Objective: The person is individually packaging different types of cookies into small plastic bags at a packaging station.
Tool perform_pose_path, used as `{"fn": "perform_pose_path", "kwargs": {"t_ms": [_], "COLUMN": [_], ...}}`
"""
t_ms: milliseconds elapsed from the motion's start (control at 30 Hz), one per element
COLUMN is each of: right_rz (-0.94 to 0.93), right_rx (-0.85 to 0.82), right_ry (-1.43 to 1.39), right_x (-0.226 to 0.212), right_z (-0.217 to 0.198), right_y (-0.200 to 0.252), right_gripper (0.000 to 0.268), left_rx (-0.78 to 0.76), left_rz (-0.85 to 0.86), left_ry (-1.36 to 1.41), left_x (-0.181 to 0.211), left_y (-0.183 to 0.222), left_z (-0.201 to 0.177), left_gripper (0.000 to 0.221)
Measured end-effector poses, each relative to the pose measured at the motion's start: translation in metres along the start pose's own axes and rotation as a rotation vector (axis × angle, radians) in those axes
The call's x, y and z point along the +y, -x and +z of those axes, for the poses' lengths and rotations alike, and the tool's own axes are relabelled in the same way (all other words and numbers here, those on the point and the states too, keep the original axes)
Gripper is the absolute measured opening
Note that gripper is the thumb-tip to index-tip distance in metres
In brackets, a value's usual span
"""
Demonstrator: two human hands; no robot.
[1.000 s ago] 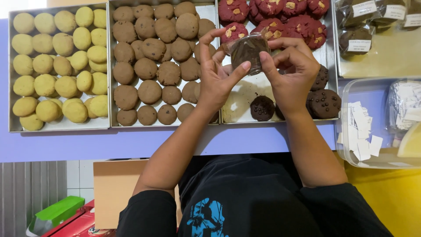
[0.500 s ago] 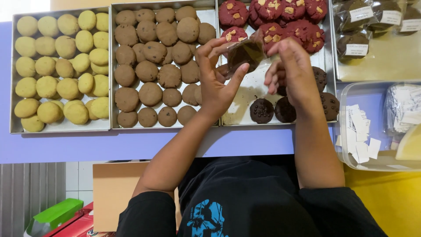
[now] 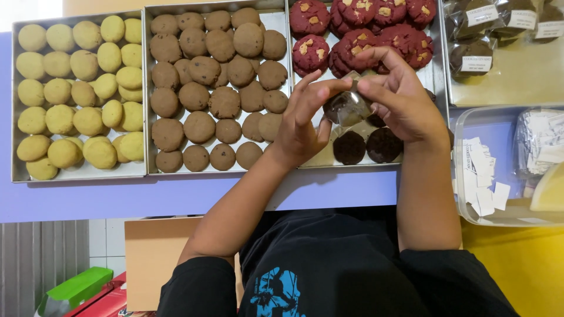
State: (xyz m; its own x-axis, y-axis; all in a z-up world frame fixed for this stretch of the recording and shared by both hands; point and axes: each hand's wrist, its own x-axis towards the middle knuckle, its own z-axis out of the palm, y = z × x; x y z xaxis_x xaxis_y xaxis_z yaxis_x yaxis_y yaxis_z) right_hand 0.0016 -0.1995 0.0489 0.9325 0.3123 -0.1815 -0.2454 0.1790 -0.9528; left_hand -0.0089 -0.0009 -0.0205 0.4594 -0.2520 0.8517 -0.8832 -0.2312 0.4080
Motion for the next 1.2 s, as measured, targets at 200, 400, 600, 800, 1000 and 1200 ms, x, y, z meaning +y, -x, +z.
{"fn": "perform_pose_path", "kwargs": {"t_ms": [200, 400, 600, 800, 1000, 1200], "right_rz": [-0.02, -0.186, -0.27, -0.314, -0.322, -0.405], "right_rx": [-0.003, 0.077, 0.083, 0.11, 0.176, 0.4], "right_ry": [-0.038, 0.052, 0.307, 0.364, 0.451, 0.677], "right_x": [0.005, 0.004, -0.003, 0.001, -0.022, -0.067], "right_z": [-0.005, 0.001, 0.01, 0.008, 0.011, -0.019], "right_y": [-0.002, 0.0, 0.003, 0.002, 0.029, 0.081], "right_gripper": [0.054, 0.05, 0.051, 0.045, 0.043, 0.046], "left_rx": [-0.019, 0.317, 0.275, 0.312, 0.297, 0.361], "left_rz": [-0.001, -0.576, -0.878, -0.919, -0.796, -0.84], "left_ry": [0.088, 0.695, 0.621, 0.534, 0.381, 0.47], "left_x": [0.003, 0.014, 0.013, 0.014, 0.025, 0.019], "left_y": [-0.005, -0.016, -0.026, -0.026, -0.033, -0.029], "left_z": [-0.002, -0.01, -0.009, -0.007, -0.012, -0.011], "left_gripper": [0.096, 0.081, 0.036, 0.028, 0.021, 0.017]}}
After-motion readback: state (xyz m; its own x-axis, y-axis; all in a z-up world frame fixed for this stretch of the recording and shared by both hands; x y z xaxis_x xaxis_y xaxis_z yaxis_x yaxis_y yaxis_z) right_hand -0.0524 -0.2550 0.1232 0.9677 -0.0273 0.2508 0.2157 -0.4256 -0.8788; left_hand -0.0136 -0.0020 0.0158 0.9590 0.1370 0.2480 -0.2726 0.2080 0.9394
